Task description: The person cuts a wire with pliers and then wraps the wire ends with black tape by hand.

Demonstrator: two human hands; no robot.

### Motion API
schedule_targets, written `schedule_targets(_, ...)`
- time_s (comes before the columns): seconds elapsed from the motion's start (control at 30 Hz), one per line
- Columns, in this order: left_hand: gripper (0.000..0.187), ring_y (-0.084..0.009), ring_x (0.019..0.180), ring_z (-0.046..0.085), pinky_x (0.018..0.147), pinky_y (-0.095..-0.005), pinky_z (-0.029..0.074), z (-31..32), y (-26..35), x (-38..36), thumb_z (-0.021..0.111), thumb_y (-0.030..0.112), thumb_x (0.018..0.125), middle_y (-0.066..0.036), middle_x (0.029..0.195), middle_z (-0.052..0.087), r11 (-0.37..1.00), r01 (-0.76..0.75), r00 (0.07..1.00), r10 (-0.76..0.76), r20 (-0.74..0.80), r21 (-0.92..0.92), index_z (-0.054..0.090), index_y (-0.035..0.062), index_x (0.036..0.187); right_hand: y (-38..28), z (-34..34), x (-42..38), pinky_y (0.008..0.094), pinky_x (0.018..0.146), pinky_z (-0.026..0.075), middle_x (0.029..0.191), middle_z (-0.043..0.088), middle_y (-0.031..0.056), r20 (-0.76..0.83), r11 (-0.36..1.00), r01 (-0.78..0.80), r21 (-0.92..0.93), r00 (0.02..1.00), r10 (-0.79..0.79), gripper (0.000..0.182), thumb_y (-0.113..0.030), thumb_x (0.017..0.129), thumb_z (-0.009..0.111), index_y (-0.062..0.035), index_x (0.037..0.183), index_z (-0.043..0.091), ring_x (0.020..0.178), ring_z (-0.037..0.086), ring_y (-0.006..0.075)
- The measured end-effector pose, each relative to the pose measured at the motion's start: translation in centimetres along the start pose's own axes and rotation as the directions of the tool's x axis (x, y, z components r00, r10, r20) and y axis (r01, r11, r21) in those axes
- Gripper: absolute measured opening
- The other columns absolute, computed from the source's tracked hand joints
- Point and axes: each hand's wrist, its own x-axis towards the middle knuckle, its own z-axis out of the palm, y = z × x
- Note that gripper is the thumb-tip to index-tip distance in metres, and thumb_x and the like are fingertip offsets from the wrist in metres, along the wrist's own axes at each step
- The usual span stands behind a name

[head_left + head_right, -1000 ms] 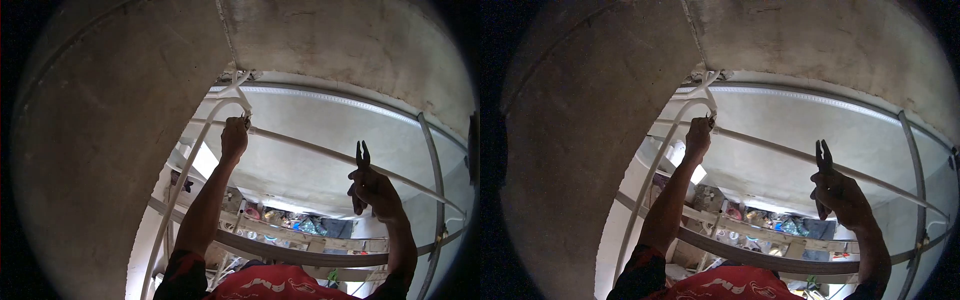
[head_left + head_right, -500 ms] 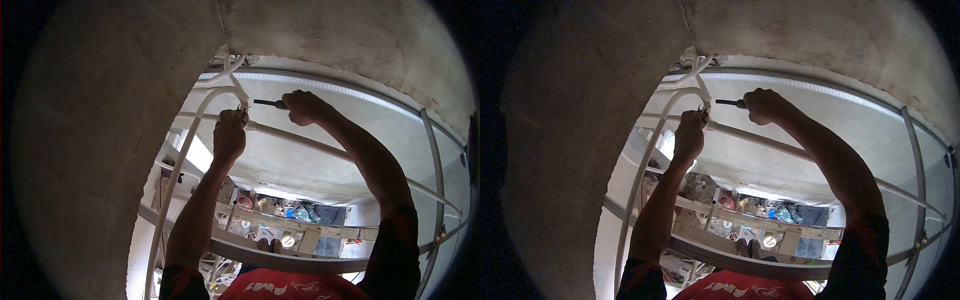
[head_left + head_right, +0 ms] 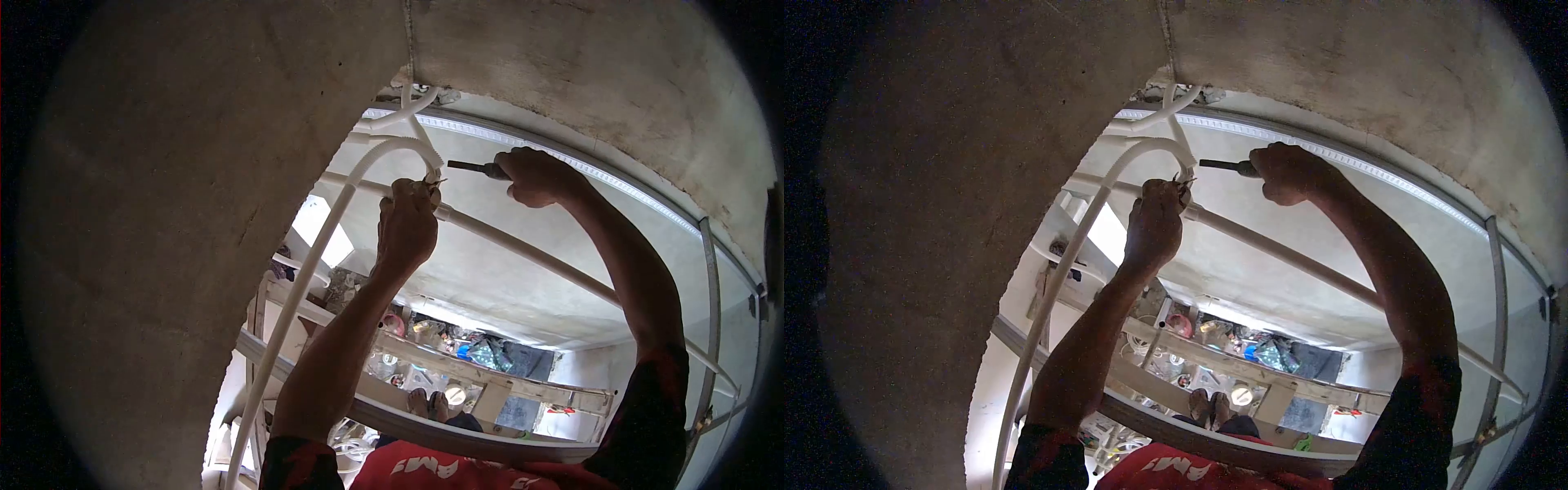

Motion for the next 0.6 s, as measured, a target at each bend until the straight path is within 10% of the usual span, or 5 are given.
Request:
schedule_targets(0.17, 0.037, -0.0519, 0.1, 0.057, 0.086, -0.06, 0.044, -0.1, 0.8, 0.3, 0.038, 0.034, 0.105, -0.033, 0.104, 0.061, 0.996, 0.086, 0.996, -0.086, 0.031, -0.018, 0.048, 0.0002, 0.117, -0.7, 1.4, 0.9, 0.0486, 0.083, 0.054, 0.107, 0.06, 0.0239, -0.179, 0.996, 0.091, -0.007, 0.98, -0.091, 0.034, -0.011, 0.087, 0.069, 0.0013, 0.115, 0.053, 0.096, 0.066, 0.0389)
schedule_targets(0.23, 0.014, -0.0408, 0.091, 0.062, 0.077, -0.0539, 0.051, -0.6, 1.7, 0.3, 0.049, 0.004, 0.094, -0.021, 0.106, 0.058, 0.995, -0.052, 0.999, 0.051, 0.012, 0.089, 0.053, 0.0017, 0.106, -1.3, 1.7, 2.2, 0.0488, 0.083, 0.054, 0.107, 0.06, 0.0244, -0.203, 0.997, 0.075, 0.022, 0.977, -0.069, 0.035, -0.012, 0.087, 0.069, 0.0017, 0.115, 0.053, 0.095, 0.066, 0.0395)
schedule_targets(0.4, 0.033, -0.051, 0.096, 0.058, 0.083, -0.0602, 0.045, -1.6, 3.3, 0.4, 0.04, 0.029, 0.105, -0.032, 0.095, 0.063, 0.973, 0.177, 0.983, -0.168, 0.067, -0.151, 0.047, -0.0019, 0.113, -2.0, 1.7, 5.3, 0.0471, 0.082, 0.055, 0.094, 0.065, 0.0224, -0.339, 0.994, 0.069, 0.079, 0.94, -0.038, 0.036, -0.017, 0.087, 0.071, 0.0018, 0.115, 0.056, 0.095, 0.067, 0.0368)
schedule_targets(0.53, 0.016, -0.0424, 0.096, 0.06, 0.082, -0.0557, 0.047, -0.5, 2.0, -0.2, 0.042, 0.01, 0.1, -0.022, 0.107, 0.058, 0.998, 0.013, 1.0, -0.013, -0.006, 0.062, 0.052, 0.002, 0.109, -3.3, 0.0, 5.7, 0.0438, 0.073, 0.055, 0.087, 0.068, 0.0178, -0.085, 0.707, 0.027, 0.706, 0.995, 0.046, 0.048, -0.026, 0.084, 0.075, -0.0002, 0.122, 0.059, 0.072, 0.065, 0.03)
schedule_targets(0.6, 0.015, -0.0418, 0.095, 0.06, 0.081, -0.0554, 0.047, -0.5, 1.9, -0.1, 0.042, 0.008, 0.099, -0.021, 0.108, 0.057, 0.998, 0.025, 1.0, -0.026, 0.013, 0.061, 0.051, 0.002, 0.109, -4.0, 0.4, 7.0, 0.0425, 0.068, 0.053, 0.078, 0.066, 0.0161, -0.097, 0.735, 0.035, 0.677, 0.994, 0.043, 0.041, -0.028, 0.082, 0.076, 0.0007, 0.109, 0.065, 0.061, 0.061, 0.0278)
